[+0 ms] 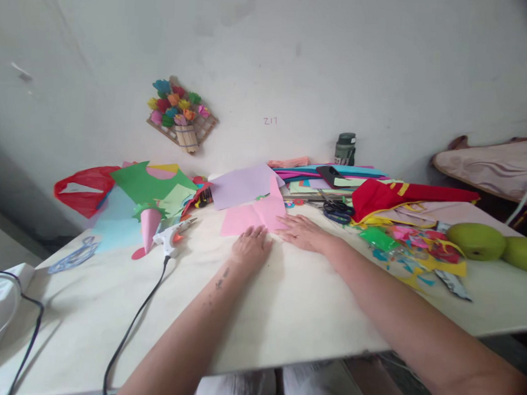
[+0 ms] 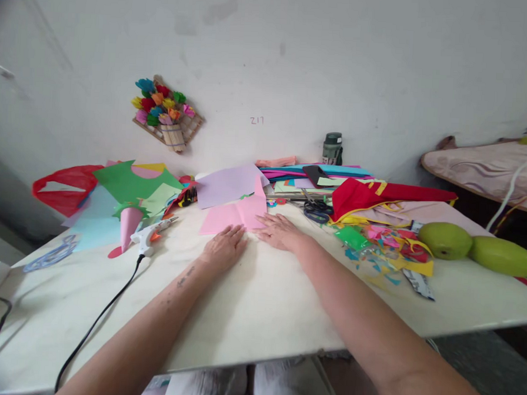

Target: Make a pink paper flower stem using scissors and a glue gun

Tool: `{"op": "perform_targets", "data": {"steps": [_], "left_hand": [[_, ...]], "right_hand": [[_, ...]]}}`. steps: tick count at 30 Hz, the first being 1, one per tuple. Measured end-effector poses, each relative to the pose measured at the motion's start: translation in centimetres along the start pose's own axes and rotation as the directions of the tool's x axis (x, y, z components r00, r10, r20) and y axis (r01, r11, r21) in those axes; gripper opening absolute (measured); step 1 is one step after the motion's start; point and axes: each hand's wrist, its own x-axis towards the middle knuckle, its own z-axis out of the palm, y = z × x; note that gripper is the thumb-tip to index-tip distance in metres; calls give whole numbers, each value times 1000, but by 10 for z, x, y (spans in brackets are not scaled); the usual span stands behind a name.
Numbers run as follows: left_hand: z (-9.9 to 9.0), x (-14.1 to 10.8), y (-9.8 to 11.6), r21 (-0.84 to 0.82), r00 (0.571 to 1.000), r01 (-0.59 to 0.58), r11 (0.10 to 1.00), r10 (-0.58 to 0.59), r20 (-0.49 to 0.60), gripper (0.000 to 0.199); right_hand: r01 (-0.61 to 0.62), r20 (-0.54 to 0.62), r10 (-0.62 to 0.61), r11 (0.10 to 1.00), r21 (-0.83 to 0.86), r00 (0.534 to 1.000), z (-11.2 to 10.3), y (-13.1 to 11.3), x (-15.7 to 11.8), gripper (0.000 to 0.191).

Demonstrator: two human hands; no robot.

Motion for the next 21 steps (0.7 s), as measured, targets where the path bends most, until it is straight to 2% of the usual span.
{"op": "perform_targets", "data": {"steps": [6,9,12,14,17,21], "left_hand": [[-3,-1,2,-17,999,51,999,-51,-9,41],[-3,1,5,4,997,62,998,-62,-36,39],[-4,4,9,29,995,73,997,-71,-75,37],[-5,6,13,40,992,92,995,-88,-88,36],[-6,7,17,48,988,128,991,-123,-95,35],[-6,7,22,67,984,158,985,-152,-89,36]], "right_hand": [[-31,44,30,999,18,999,-7,41,-14,33],[-65,-21,64,998,-23,998,-9,47,-15,30],[-57,-167,44,995,-79,985,-11,38,-9,26],[4,-213,-27,994,-111,977,-13,27,-1,24],[101,-125,-126,977,-187,984,-18,9,13,22],[141,-29,-155,951,-275,988,-27,-6,28,22]]}}
